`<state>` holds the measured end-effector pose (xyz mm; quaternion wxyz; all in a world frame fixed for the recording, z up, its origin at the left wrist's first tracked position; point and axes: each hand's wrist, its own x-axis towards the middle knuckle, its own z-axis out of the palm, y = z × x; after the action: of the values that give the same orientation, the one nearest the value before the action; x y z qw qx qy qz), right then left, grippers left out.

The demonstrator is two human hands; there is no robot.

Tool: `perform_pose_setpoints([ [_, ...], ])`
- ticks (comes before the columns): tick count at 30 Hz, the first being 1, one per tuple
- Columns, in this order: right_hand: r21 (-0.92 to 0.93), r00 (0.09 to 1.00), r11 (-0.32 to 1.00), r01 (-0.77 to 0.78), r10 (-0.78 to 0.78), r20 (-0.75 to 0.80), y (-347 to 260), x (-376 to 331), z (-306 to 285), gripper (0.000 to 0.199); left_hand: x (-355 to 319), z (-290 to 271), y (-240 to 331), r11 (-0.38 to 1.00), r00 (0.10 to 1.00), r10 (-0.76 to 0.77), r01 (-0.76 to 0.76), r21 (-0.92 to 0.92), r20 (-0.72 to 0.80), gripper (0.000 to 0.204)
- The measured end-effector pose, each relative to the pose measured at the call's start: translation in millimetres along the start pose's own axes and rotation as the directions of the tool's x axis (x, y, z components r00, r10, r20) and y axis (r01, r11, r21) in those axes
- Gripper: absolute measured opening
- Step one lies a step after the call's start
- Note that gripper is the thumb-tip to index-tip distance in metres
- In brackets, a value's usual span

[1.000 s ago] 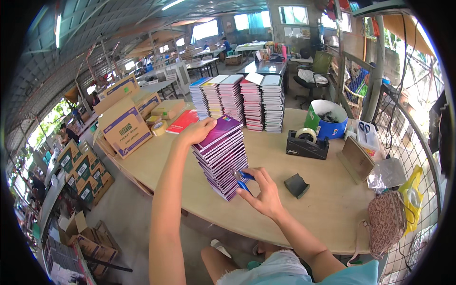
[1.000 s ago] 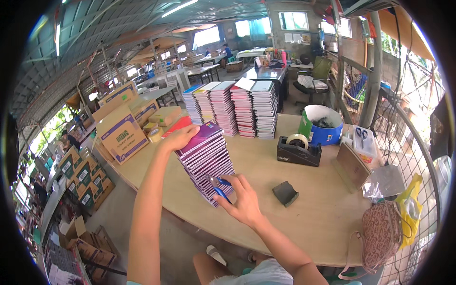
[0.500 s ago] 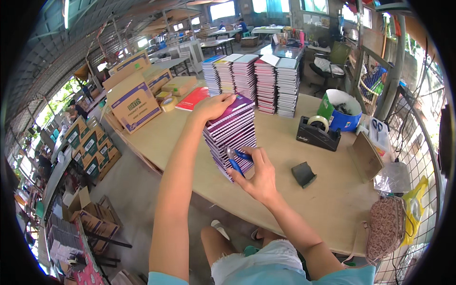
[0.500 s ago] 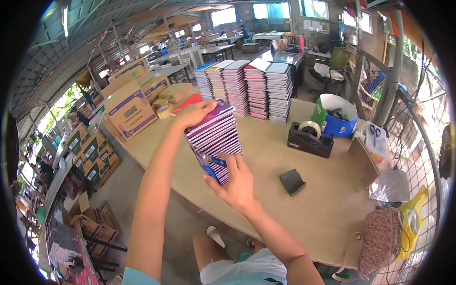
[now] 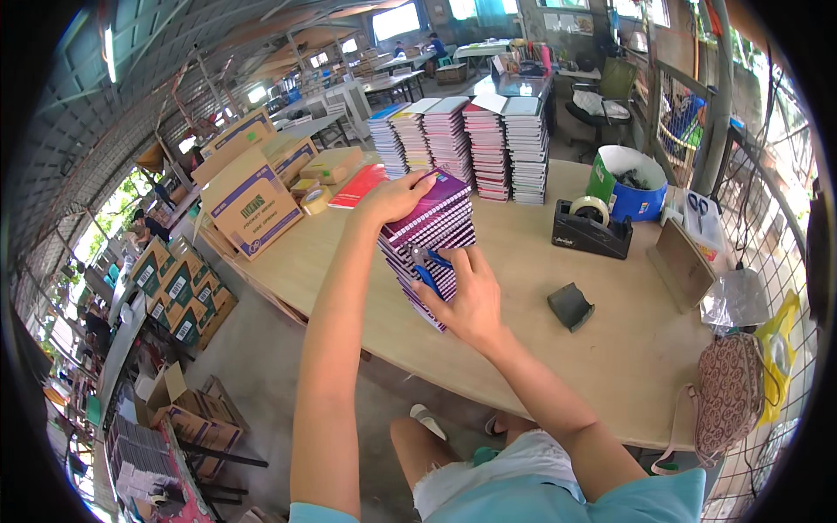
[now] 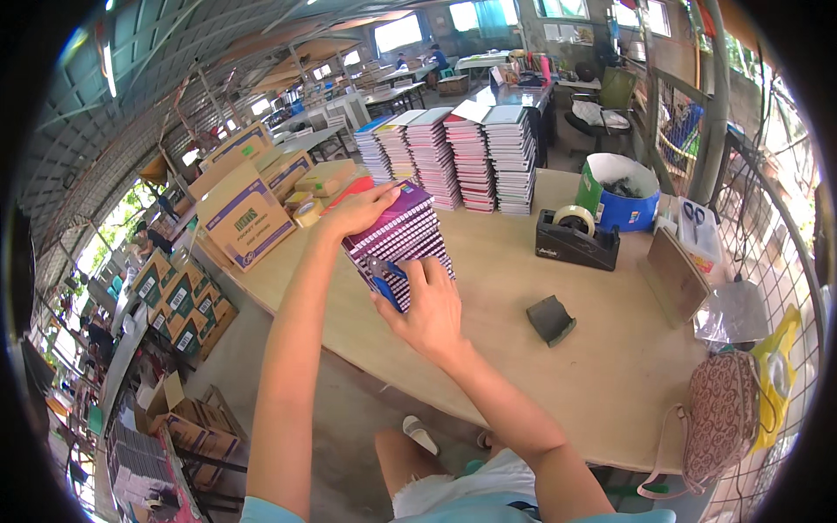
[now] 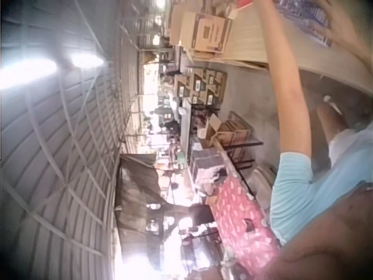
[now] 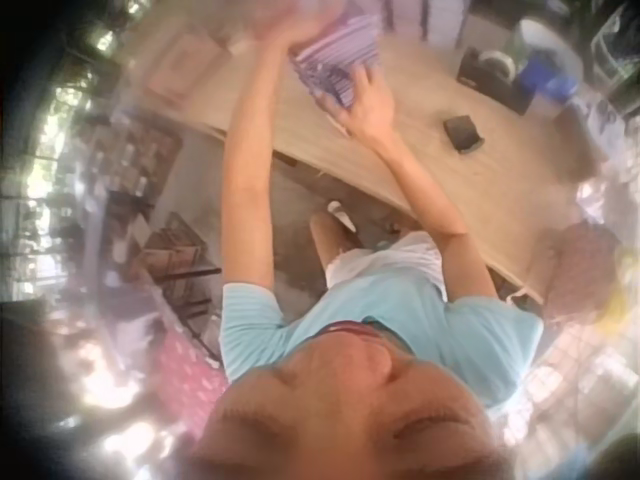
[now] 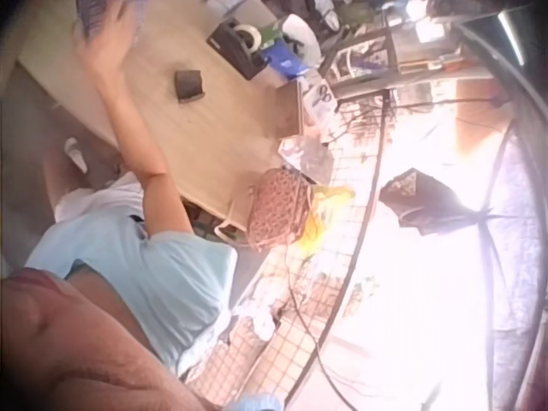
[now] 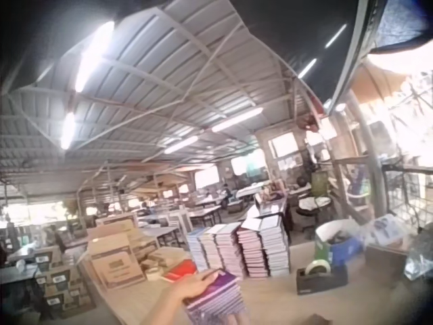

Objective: The person trims the excess spiral coil from a stack of purple notebooks using a pair of shears, handling the notebooks one at a time and placing the trimmed notebook back onto a stack.

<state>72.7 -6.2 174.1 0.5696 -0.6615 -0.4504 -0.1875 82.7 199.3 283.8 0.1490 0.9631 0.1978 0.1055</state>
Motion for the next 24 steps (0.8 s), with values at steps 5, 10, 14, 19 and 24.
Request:
perform_pose_setpoints([
  [5,-0.056,1.000,0.998,0.011,-0.011,0.009,-8,4,-6,0.048,-1,4,2,0.989,0.997,-0.076,0.079,0.125,-0.033,0.068],
  [10,-0.101,1.000,0.995,0.019,-0.017,0.021,-8,3,-7,0.046,-6,4,9,0.982,0.992,-0.124,0.126,0.143,-0.026,0.066],
  [14,-0.054,0.999,0.998,0.018,-0.016,0.031,-7,3,-3,0.038,-6,4,4,0.987,0.993,-0.116,0.118,0.106,-0.029,0.065],
  [19,0.557,0.526,-0.042,-0.830,0.274,0.805,14,24,-12,0.036,-12,3,9,0.986,0.992,-0.122,0.124,0.110,-0.020,0.065],
  [24,0.340,0.927,0.873,-0.350,0.272,0.258,-5,1,-4,0.036,-10,5,1,0.990,0.993,-0.114,0.117,0.082,-0.036,0.066],
])
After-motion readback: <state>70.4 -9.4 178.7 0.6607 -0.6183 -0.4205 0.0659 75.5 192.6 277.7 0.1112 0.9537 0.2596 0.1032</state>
